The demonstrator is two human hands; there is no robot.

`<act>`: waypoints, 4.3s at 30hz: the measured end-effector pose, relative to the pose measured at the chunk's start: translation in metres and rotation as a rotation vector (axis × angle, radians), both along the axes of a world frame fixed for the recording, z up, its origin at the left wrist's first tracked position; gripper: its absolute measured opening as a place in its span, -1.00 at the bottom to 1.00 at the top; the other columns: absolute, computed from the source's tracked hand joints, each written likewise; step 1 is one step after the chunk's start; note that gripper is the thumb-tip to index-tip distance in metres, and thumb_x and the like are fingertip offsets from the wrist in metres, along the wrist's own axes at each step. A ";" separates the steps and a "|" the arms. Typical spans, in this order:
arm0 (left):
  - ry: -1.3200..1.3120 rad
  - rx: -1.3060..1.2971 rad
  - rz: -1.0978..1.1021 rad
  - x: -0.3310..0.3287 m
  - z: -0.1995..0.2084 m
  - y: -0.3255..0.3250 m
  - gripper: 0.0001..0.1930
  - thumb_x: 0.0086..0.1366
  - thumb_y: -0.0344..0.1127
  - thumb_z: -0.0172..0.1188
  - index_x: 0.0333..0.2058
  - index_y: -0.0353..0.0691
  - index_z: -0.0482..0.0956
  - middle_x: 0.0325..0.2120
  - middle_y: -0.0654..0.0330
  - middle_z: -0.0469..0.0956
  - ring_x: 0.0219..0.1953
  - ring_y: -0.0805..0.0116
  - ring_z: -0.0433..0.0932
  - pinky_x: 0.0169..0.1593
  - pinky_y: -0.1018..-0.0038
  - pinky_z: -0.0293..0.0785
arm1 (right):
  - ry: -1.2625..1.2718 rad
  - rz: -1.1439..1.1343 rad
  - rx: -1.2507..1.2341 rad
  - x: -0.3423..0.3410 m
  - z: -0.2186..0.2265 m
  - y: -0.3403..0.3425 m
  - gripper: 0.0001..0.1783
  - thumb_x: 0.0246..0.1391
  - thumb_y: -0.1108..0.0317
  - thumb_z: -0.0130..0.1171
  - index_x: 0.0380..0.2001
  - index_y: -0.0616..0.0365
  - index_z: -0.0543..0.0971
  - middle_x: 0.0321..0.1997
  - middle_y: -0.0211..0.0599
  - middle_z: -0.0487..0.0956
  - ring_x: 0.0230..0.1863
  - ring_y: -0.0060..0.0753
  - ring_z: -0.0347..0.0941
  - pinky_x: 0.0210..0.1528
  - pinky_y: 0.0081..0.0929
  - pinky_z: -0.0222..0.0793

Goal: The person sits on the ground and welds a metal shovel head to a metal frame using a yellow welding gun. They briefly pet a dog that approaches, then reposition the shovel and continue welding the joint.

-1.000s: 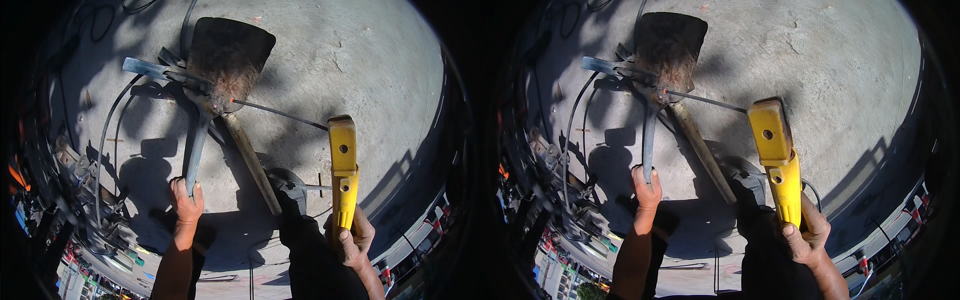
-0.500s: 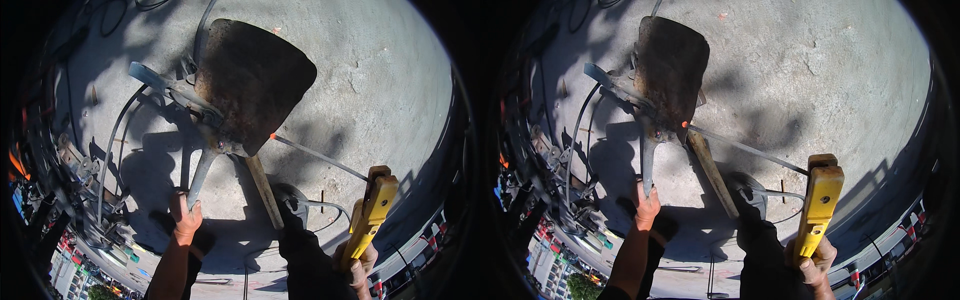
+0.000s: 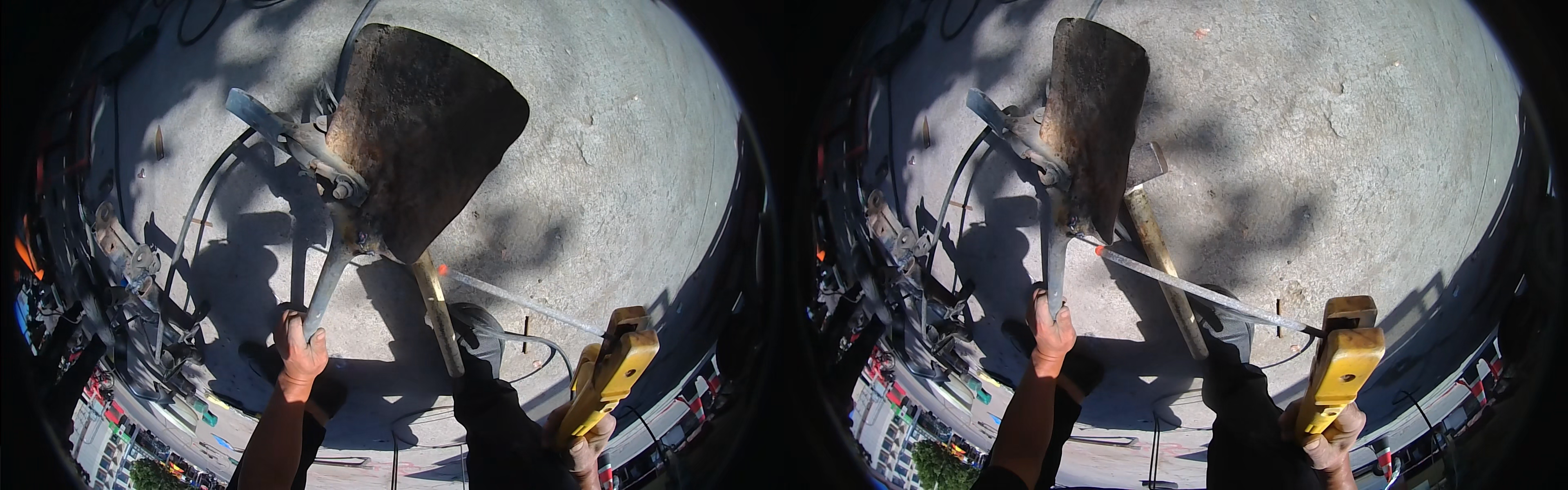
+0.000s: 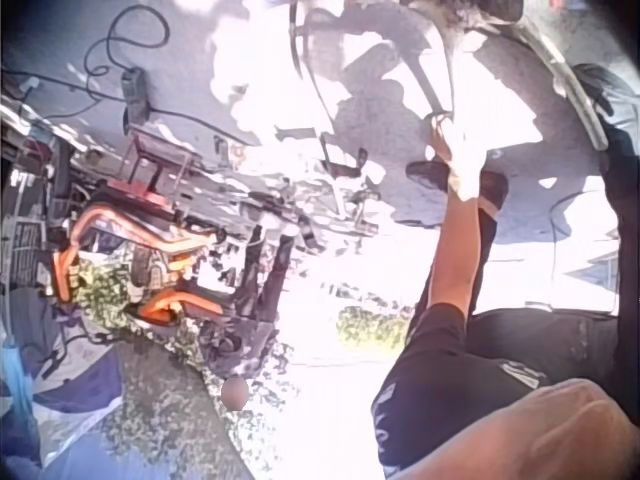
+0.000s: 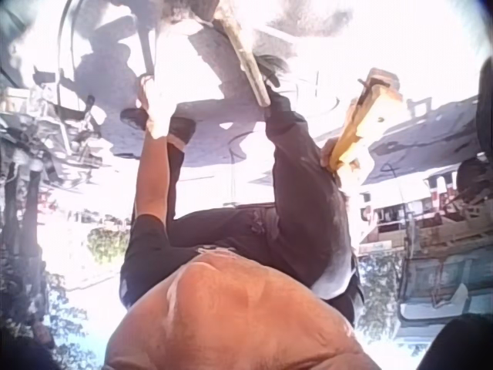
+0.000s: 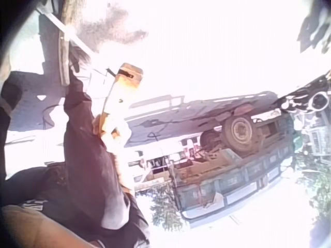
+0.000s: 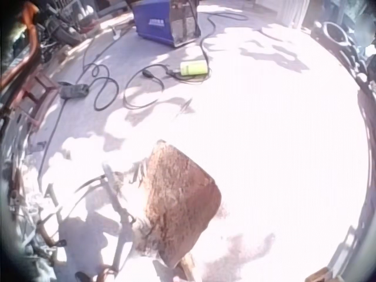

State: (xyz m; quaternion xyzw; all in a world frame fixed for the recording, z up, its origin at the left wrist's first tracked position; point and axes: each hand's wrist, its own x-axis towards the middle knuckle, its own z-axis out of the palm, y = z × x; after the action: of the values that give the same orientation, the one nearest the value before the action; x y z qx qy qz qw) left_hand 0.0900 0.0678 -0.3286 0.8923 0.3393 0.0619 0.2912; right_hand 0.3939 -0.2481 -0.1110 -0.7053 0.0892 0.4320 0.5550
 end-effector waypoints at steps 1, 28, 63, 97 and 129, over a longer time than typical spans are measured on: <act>-0.008 -0.005 0.002 0.002 0.001 0.000 -0.50 0.45 0.11 0.09 -0.29 -0.34 0.43 -0.42 -0.05 0.45 -0.36 -0.12 0.47 -0.27 0.09 0.39 | 0.024 0.022 0.016 0.003 0.000 -0.004 -0.31 0.02 -0.03 0.54 -0.07 0.40 0.55 -0.40 -0.08 0.63 -0.56 -0.33 0.58 -0.53 -0.49 0.51; -0.018 0.044 -0.025 0.018 0.006 -0.005 -0.74 0.16 -0.35 0.36 -0.29 -0.32 0.46 -0.39 -0.03 0.50 -0.32 -0.12 0.47 -0.22 0.06 0.42 | -0.148 0.282 0.075 0.014 -0.009 -0.007 -0.41 -0.05 0.07 0.57 -0.14 0.39 0.67 -0.34 -0.12 0.73 -0.38 -0.34 0.72 -0.23 -0.50 0.66; -0.009 0.176 0.114 0.052 0.078 0.008 -0.71 0.20 -0.30 0.44 -0.25 -0.34 0.55 -0.48 -0.03 0.50 -0.43 -0.10 0.54 -0.38 0.13 0.46 | -0.066 0.078 0.056 0.010 0.012 0.008 -0.27 0.00 -0.13 0.52 -0.24 0.47 0.61 -0.51 -0.21 0.65 -0.55 -0.42 0.60 -0.45 -0.53 0.50; 0.103 0.132 0.068 0.033 0.119 -0.005 -0.68 0.22 -0.32 0.39 -0.15 -0.43 0.61 -0.39 -0.13 0.57 -0.40 -0.16 0.55 -0.33 0.13 0.47 | 0.132 -0.065 0.283 0.019 0.002 -0.015 -0.37 0.04 0.11 0.53 -0.12 0.55 0.58 -0.49 0.00 0.63 -0.59 -0.28 0.58 -0.53 -0.43 0.52; 0.060 0.254 0.102 0.034 0.108 0.004 -0.74 0.19 -0.33 0.44 -0.24 -0.38 0.63 -0.45 -0.06 0.59 -0.44 -0.10 0.60 -0.37 0.22 0.51 | 0.130 -0.015 0.235 0.023 0.010 -0.009 -0.33 0.01 0.08 0.54 -0.11 0.58 0.61 -0.47 -0.05 0.64 -0.58 -0.37 0.57 -0.51 -0.50 0.49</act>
State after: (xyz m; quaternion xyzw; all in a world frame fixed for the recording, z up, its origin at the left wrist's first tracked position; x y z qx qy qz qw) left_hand 0.1236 0.0721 -0.2205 0.9050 0.3821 0.0924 0.1624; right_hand 0.4168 -0.2569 -0.1007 -0.6052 0.0791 0.4799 0.6302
